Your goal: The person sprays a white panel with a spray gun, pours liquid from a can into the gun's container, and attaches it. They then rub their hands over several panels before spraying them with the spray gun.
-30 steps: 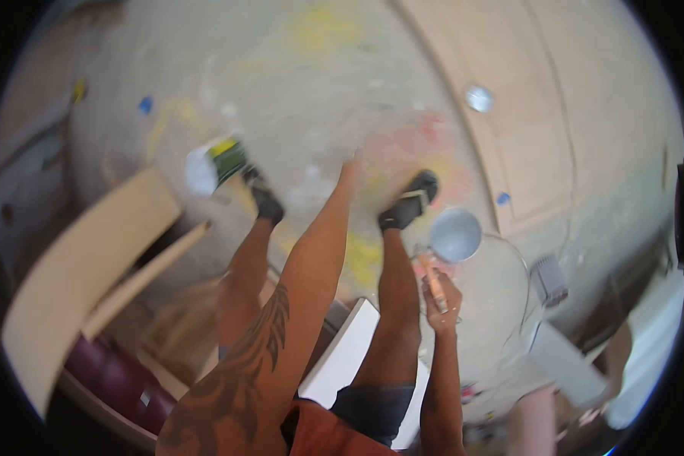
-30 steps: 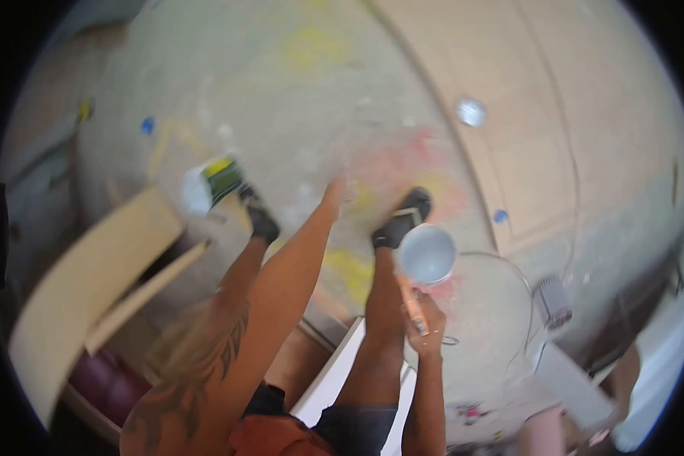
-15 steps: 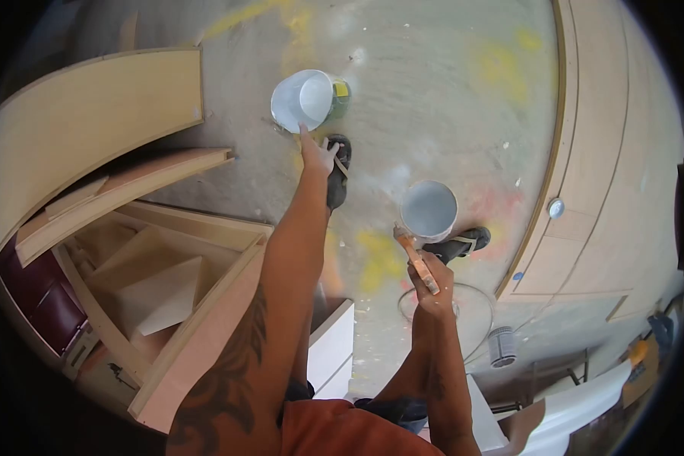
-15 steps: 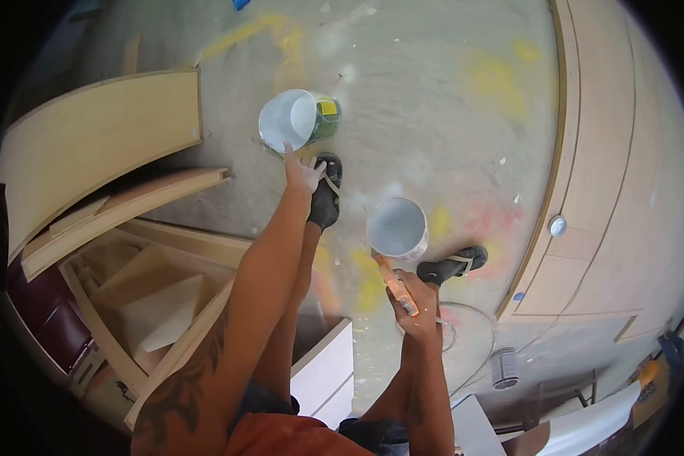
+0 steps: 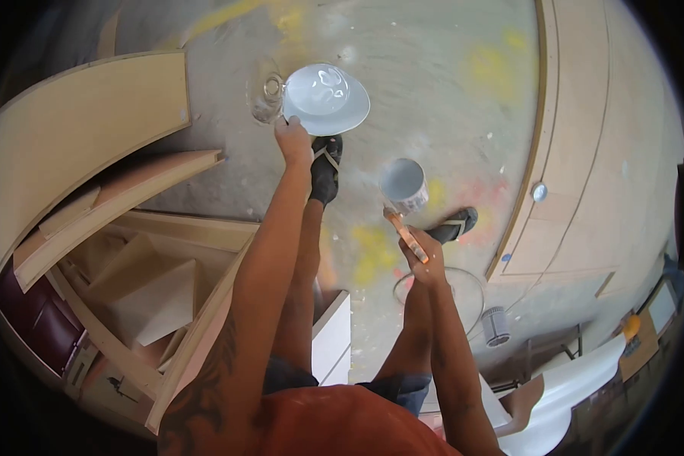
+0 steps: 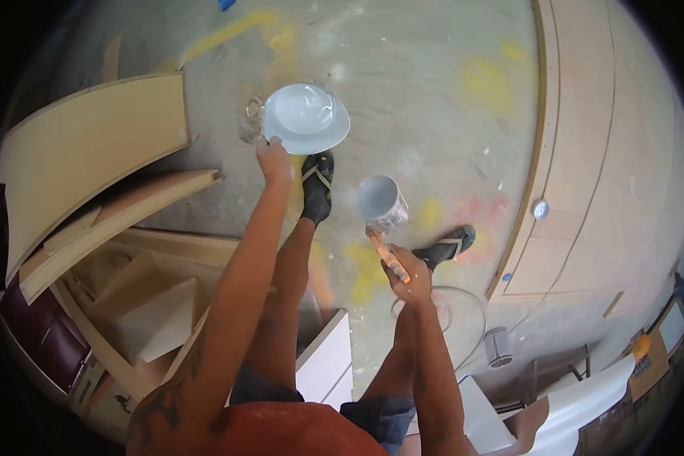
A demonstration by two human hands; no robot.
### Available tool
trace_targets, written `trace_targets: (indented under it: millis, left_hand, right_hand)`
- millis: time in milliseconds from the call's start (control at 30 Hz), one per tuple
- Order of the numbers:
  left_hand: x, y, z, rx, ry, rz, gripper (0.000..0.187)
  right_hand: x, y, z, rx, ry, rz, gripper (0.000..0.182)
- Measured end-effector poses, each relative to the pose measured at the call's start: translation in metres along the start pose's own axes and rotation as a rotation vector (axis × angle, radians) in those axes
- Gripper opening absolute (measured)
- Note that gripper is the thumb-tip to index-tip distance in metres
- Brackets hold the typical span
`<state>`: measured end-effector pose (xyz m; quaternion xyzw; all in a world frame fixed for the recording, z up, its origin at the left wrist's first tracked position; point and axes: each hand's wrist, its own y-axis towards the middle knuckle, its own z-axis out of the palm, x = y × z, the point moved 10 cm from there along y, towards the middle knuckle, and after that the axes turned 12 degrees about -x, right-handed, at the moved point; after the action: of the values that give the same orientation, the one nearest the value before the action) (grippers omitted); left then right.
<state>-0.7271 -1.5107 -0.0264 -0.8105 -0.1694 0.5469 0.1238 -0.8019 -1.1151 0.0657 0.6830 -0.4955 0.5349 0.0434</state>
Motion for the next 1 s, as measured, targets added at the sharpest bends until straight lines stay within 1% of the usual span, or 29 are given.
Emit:
trace_targets:
  millis: [67,100,167,200,267,367,400,467,567,600,700,767,800,867,933,1000]
  left_hand:
    - [-0.045,-0.030,0.006,0.110,-0.164,0.097,0.027]
    - [-0.073,-0.051,-0.007,0.124,-0.163,0.099,0.027]
    - [-0.119,-0.087,-0.008,0.197,0.033,0.191,0.023]
    - [-0.136,-0.101,-0.011,0.209,0.031,0.196,0.023]
    - [-0.173,-0.128,-0.014,0.199,0.206,0.309,0.024]
    - [-0.239,-0.185,-0.018,0.175,0.195,0.350,0.024]
    - [-0.253,-0.200,-0.014,0.185,0.194,0.357,0.024]
    - [-0.281,-0.230,-0.009,0.221,0.159,0.442,0.024]
    - [-0.313,-0.268,-0.004,0.221,0.214,0.529,0.024]
    - [-0.322,-0.278,-0.001,0.228,0.208,0.537,0.024]
    - [-0.344,-0.309,0.006,0.296,0.136,0.597,0.025]
    - [-0.363,-0.327,0.007,0.286,0.103,0.701,0.025]
    - [-0.368,-0.331,0.008,0.289,0.100,0.704,0.025]
    - [-0.382,-0.344,0.010,0.317,0.123,0.787,0.024]
    - [-0.394,-0.357,0.009,0.336,0.108,0.818,0.024]
    - [-0.405,-0.368,0.009,0.354,0.099,0.849,0.023]
  right_hand:
    - [0.002,0.004,-0.011,-0.010,-0.005,0.003,0.034]
    - [0.010,-0.006,-0.017,-0.011,0.006,-0.003,0.035]
    - [0.019,0.000,-0.032,-0.034,0.012,-0.037,0.034]
    - [0.025,0.001,-0.038,-0.040,0.019,-0.067,0.034]
    - [0.030,0.003,-0.052,-0.061,0.025,-0.082,0.033]
    - [0.052,-0.012,-0.078,-0.083,0.039,-0.111,0.031]
    - [0.061,-0.014,-0.086,-0.090,0.045,-0.132,0.031]
    - [0.076,-0.023,-0.100,-0.094,0.067,-0.146,0.031]
    - [0.096,-0.038,-0.122,-0.108,0.133,-0.152,0.029]
    - [0.100,-0.040,-0.129,-0.117,0.175,-0.138,0.027]
    - [0.114,-0.050,-0.145,-0.158,0.169,-0.160,0.025]
    - [0.121,-0.054,-0.153,-0.163,0.184,-0.160,0.025]
    - [0.124,-0.056,-0.156,-0.163,0.198,-0.157,0.025]
    - [0.133,-0.057,-0.162,-0.179,0.197,-0.178,0.025]
    - [0.141,-0.057,-0.169,-0.195,0.200,-0.202,0.025]
    - [0.145,-0.058,-0.173,-0.185,0.211,-0.171,0.026]
